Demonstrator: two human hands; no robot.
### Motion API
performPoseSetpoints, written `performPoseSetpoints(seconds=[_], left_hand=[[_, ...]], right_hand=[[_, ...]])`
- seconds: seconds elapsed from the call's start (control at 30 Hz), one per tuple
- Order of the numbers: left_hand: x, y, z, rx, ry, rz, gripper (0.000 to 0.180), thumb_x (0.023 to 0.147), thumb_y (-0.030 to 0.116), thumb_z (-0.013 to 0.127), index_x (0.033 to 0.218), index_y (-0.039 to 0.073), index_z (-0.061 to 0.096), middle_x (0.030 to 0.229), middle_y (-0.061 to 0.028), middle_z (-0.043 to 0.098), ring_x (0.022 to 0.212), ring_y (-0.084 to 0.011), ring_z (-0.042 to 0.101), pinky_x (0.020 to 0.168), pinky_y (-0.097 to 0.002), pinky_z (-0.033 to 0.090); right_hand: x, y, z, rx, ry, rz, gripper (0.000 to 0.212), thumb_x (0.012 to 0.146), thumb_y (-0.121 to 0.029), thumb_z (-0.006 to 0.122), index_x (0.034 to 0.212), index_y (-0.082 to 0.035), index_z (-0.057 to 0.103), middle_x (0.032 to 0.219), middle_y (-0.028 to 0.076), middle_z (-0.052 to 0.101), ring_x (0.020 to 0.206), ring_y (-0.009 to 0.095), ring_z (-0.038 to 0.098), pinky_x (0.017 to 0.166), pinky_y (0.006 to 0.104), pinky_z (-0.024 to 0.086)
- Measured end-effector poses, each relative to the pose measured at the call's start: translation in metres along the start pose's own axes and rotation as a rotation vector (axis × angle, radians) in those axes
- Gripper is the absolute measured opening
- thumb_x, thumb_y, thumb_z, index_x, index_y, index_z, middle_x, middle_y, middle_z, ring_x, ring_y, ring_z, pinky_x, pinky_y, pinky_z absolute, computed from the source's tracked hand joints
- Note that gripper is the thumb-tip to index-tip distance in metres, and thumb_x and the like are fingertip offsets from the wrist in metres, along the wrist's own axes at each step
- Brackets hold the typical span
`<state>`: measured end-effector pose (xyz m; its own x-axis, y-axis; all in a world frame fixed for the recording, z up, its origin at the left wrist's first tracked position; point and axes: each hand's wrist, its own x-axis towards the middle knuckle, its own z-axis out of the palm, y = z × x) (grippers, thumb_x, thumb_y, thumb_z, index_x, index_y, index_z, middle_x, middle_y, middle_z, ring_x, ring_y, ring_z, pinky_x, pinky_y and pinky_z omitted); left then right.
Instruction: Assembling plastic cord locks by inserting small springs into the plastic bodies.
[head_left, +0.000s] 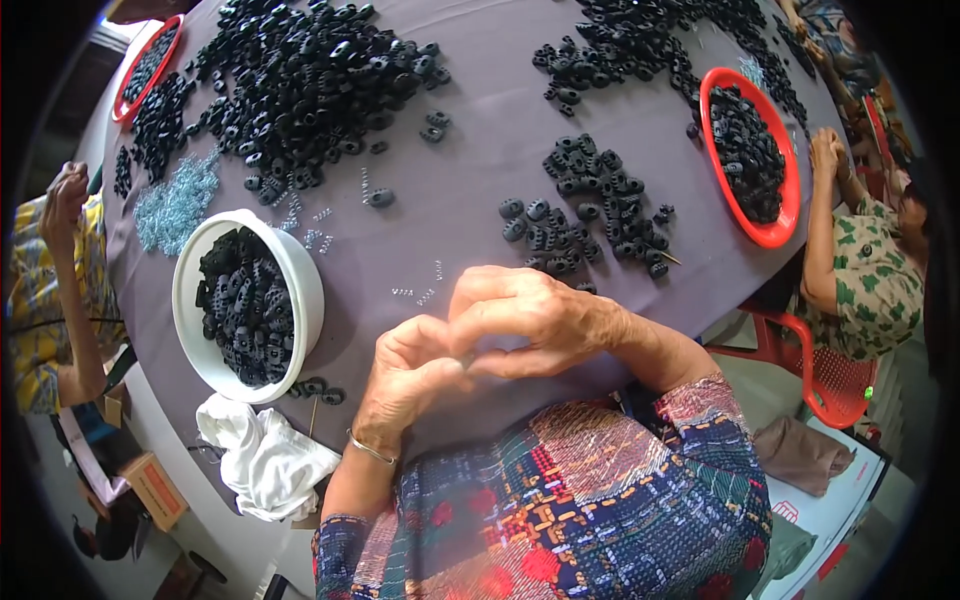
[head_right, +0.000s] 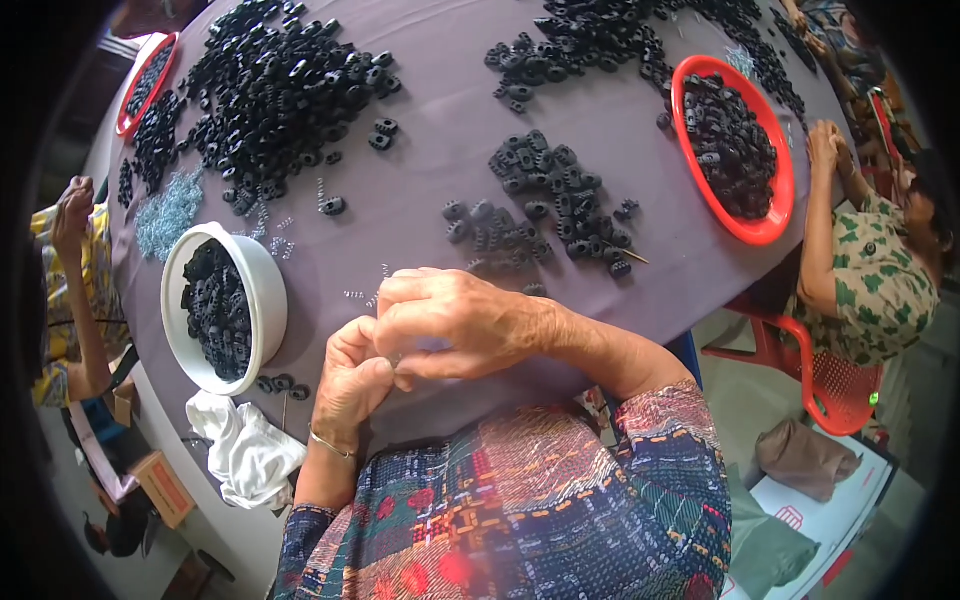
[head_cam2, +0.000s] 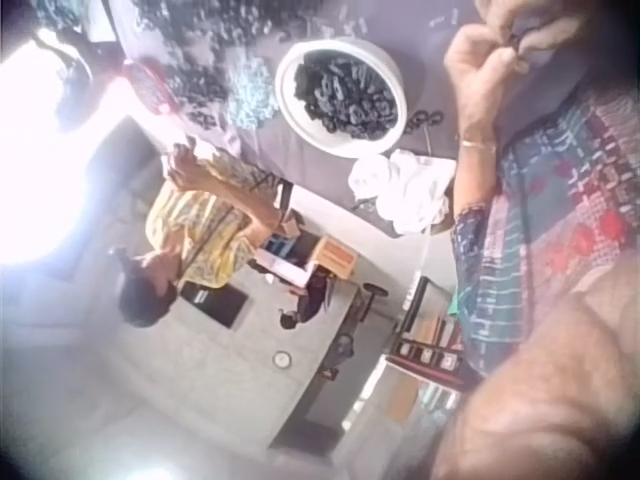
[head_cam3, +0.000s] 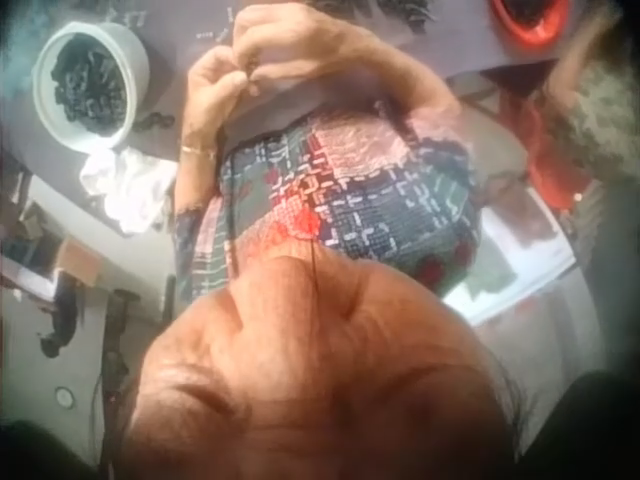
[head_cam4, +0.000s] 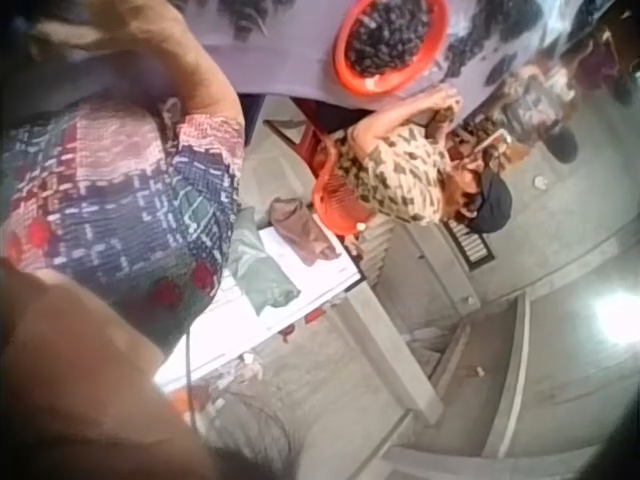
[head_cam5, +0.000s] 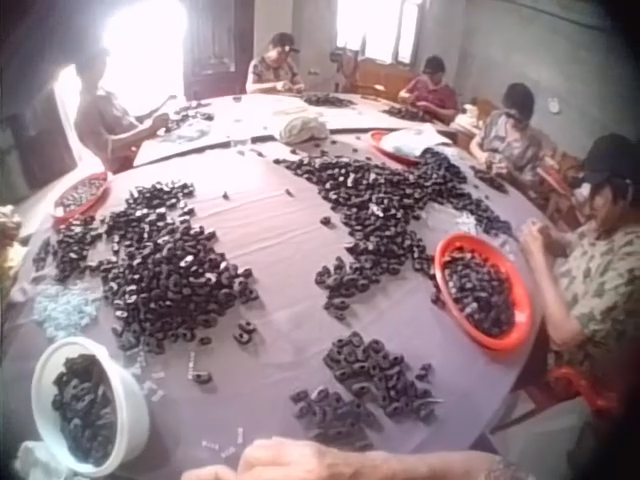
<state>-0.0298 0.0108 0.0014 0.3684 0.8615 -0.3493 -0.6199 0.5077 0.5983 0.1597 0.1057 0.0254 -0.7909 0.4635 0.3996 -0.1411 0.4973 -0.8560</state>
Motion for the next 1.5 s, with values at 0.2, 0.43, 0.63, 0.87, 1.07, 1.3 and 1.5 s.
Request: performPoseSetpoints(seconds=[0.2,0.43,0.63,0.87,1.07,1.3,1.5], left_hand=[[0.001,0.0,-0.001,0.032,0.015,-0.035,0.029,0.083,0.014,0.072,0.103,-0.002,0.058,0.091,-0.0112,0.065,0.073,-0.0189,0.066,0.064,-0.0292,0.057],[0.001,-0.003,-0.006,0.066,-0.027,0.028,0.029,0.085,0.014,0.068,0.105,-0.004,0.057,0.09,-0.0117,0.065,0.07,-0.02,0.066,0.063,-0.0292,0.056],[0.005,-0.002,-0.004,-0.096,-0.079,0.033,0.017,0.086,0.006,0.065,0.101,0.001,0.058,0.09,-0.0068,0.062,0.077,-0.0156,0.061,0.071,-0.0299,0.053],[0.007,-0.006,-0.003,-0.043,-0.078,0.061,0.015,0.087,0.007,0.064,0.1,0.002,0.059,0.089,-0.0071,0.061,0.076,-0.015,0.058,0.069,-0.0281,0.049],[0.009,-0.007,-0.003,-0.008,-0.109,0.07,0.013,0.088,0.005,0.064,0.099,0.002,0.058,0.088,-0.0069,0.061,0.076,-0.0142,0.057,0.069,-0.0272,0.049],[0.007,-0.007,0.0,0.021,-0.082,0.065,0.013,0.088,0.004,0.063,0.1,0.001,0.058,0.088,-0.0072,0.061,0.076,-0.0146,0.057,0.07,-0.027,0.048],[0.008,-0.007,0.0,0.016,-0.081,0.063,0.014,0.087,0.004,0.063,0.101,0.002,0.058,0.088,-0.0073,0.062,0.077,-0.0151,0.058,0.071,-0.0273,0.048]], right_hand=[[-0.003,0.004,0.006,-0.119,0.071,-0.066,0.02,0.072,-0.014,0.07,0.088,-0.009,0.058,0.082,0.006,0.053,0.076,0.025,0.054,0.066,0.0384,0.044],[-0.002,0.005,0.005,-0.17,0.073,-0.141,0.018,0.071,-0.013,0.07,0.084,-0.008,0.059,0.083,0.007,0.055,0.074,0.025,0.054,0.066,0.0368,0.043],[-0.001,0.023,0.0,-0.697,0.264,-0.08,0.026,0.063,-0.011,0.068,0.087,-0.006,0.058,0.09,0.007,0.057,0.086,0.026,0.057,0.076,0.0385,0.043],[-0.008,0.041,0.004,-1.148,0.274,0.038,0.019,0.064,-0.011,0.066,0.082,-0.009,0.058,0.087,0.005,0.054,0.086,0.022,0.055,0.082,0.0376,0.041],[-0.009,0.048,-0.006,-1.219,0.316,0.038,0.014,0.07,-0.011,0.061,0.083,-0.008,0.059,0.088,0.004,0.055,0.087,0.021,0.054,0.081,0.0364,0.04],[-0.013,0.048,-0.026,-1.26,0.356,0.127,0.015,0.07,-0.009,0.063,0.085,-0.008,0.06,0.086,0.004,0.056,0.087,0.022,0.055,0.08,0.0359,0.041],[-0.01,0.038,-0.014,-1.124,0.298,0.096,0.024,0.07,-0.02,0.072,0.089,-0.009,0.061,0.092,0.005,0.057,0.092,0.023,0.054,0.085,0.0395,0.039]])
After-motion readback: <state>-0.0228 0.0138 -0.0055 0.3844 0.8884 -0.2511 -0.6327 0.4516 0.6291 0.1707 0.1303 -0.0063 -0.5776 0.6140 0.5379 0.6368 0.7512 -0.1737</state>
